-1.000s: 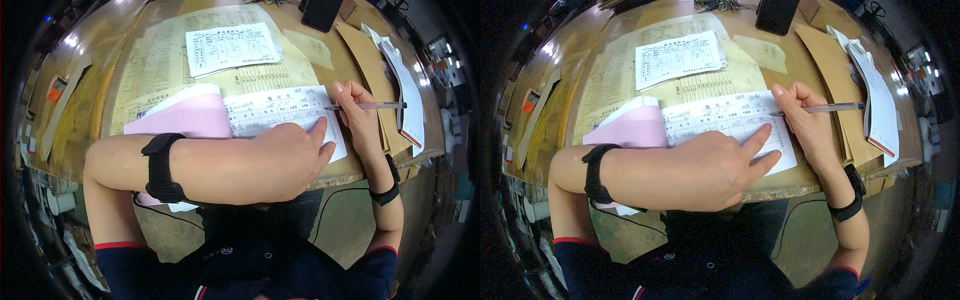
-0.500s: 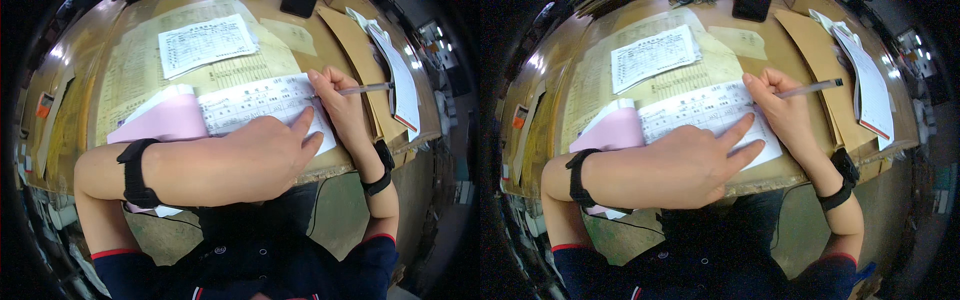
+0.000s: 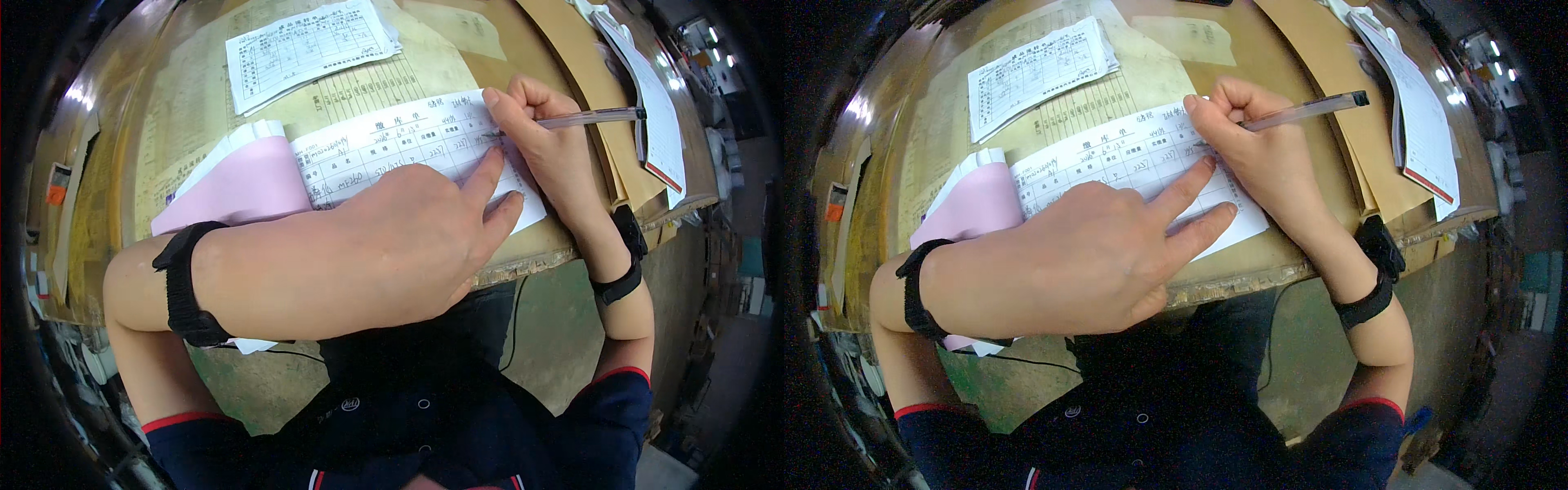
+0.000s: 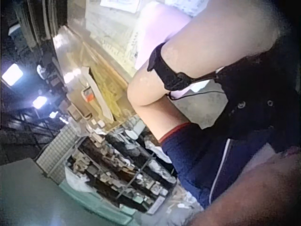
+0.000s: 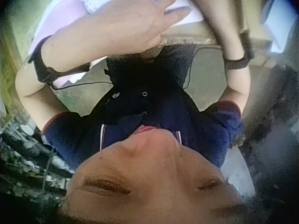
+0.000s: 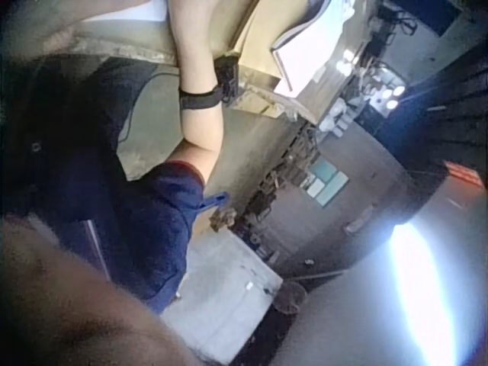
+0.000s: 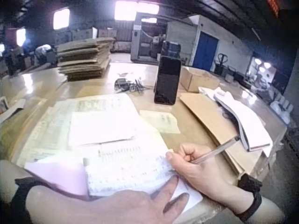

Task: Fill out, check, and organize production log forms and work orders at a workstation.

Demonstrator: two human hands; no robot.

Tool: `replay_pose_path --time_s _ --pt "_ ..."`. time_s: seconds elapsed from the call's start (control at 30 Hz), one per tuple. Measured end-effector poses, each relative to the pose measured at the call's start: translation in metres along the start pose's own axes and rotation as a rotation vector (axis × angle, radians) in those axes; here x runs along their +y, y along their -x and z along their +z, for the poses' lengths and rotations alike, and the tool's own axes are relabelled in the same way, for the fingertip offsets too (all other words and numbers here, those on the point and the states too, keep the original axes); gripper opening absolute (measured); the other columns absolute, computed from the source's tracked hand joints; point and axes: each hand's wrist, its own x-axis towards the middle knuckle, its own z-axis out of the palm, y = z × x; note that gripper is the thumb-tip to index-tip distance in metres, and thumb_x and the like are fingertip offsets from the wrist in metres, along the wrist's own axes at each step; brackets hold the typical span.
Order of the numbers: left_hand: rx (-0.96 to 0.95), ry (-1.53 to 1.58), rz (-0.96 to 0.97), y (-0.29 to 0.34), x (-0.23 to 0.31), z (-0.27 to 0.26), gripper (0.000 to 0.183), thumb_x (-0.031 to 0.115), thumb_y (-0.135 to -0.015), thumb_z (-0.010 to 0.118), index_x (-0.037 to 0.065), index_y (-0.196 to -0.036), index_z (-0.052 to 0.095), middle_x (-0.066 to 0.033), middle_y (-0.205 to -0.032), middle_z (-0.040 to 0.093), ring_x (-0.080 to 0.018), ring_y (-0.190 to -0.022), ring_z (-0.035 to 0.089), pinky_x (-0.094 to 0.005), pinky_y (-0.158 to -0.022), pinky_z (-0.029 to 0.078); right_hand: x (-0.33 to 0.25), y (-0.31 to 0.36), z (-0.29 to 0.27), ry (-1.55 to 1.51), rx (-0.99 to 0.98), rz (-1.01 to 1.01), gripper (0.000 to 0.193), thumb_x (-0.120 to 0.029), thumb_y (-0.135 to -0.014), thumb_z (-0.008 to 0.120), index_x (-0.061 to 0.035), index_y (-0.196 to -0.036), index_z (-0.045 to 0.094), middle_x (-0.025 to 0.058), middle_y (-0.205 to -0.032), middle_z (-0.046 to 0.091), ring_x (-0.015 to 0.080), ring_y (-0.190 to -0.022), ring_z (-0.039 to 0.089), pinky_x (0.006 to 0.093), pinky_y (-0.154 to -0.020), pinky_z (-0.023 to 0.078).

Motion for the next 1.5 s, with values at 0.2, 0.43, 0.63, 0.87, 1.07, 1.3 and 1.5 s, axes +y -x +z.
replay_pose_path --time_s 0.2,0.43,0.63,0.87,1.07,1.3,1.5 --pt "0.025 0.004 0.002 0.002 0.000 0.001 0.057 0.021 -0.079 0.065 -0.010 -0.125 0.053 -0.0403 -0.117 0.053 -0.0286 -0.063 0.067 -0.0346 -0.055 0.054 -0.001 0.000 0.000 0.002 -0.019 0.012 0.036 -0.016 -0.092 0.065 -0.0087 -0.064 0.043 -0.0098 -0.059 0.038 -0.0001 -0.057 0.031 0.0199 -0.048 0.025" --pt "0.017 0.014 0.004 0.000 -0.001 -0.001 0.055 0.018 -0.078 0.064 -0.012 -0.123 0.052 -0.0416 -0.115 0.053 -0.0300 -0.064 0.067 -0.0355 -0.056 0.054 -0.001 -0.001 0.000 0.004 0.001 0.023 0.035 -0.016 -0.092 0.065 -0.0088 -0.065 0.043 -0.0101 -0.060 0.037 0.0001 -0.057 0.031 0.0194 -0.048 0.025" --pt "0.019 0.034 -0.011 0.000 -0.001 0.000 0.055 0.017 -0.078 0.062 -0.012 -0.124 0.052 -0.0418 -0.116 0.052 -0.0306 -0.065 0.067 -0.0363 -0.058 0.054 0.002 -0.002 -0.002 0.050 0.004 -0.001 0.036 -0.018 -0.092 0.065 -0.0097 -0.065 0.042 -0.0105 -0.060 0.037 -0.0004 -0.057 0.031 0.0197 -0.048 0.024" --pt "0.058 0.044 0.037 0.003 -0.002 0.005 0.057 0.015 -0.079 0.060 -0.015 -0.126 0.050 -0.0466 -0.115 0.049 -0.0343 -0.063 0.066 -0.0387 -0.058 0.054 0.004 0.001 -0.001 -0.007 0.040 0.056 0.037 -0.017 -0.092 0.065 -0.0104 -0.063 0.042 -0.0107 -0.060 0.037 -0.0001 -0.057 0.029 0.0209 -0.048 0.022" --pt "0.052 -0.084 0.048 0.004 -0.002 0.010 0.067 0.022 -0.074 0.068 -0.007 -0.131 0.046 -0.0428 -0.127 0.045 -0.0336 -0.060 0.066 -0.0395 -0.053 0.054 0.002 0.003 -0.001 0.030 0.077 0.058 0.039 -0.018 -0.092 0.065 -0.0115 -0.063 0.040 -0.0106 -0.059 0.036 -0.0004 -0.056 0.028 0.0206 -0.048 0.021" --pt "0.070 0.070 0.023 0.002 -0.003 0.007 0.059 0.017 -0.077 0.063 -0.013 -0.126 0.048 -0.0458 -0.119 0.047 -0.0356 -0.062 0.066 -0.0404 -0.057 0.054 0.002 0.001 0.001 0.037 0.084 0.057 0.038 -0.017 -0.093 0.064 -0.0113 -0.063 0.041 -0.0113 -0.060 0.037 -0.0014 -0.056 0.028 0.0202 -0.047 0.020" --pt "0.009 0.085 -0.002 0.001 -0.002 0.000 0.057 0.017 -0.078 0.062 -0.014 -0.125 0.050 -0.0446 -0.118 0.050 -0.0338 -0.063 0.067 -0.0390 -0.057 0.054 -0.001 0.001 -0.002 0.040 0.051 0.038 0.038 -0.016 -0.092 0.064 -0.0102 -0.063 0.041 -0.0112 -0.059 0.036 -0.0013 -0.055 0.028 0.0203 -0.046 0.021"
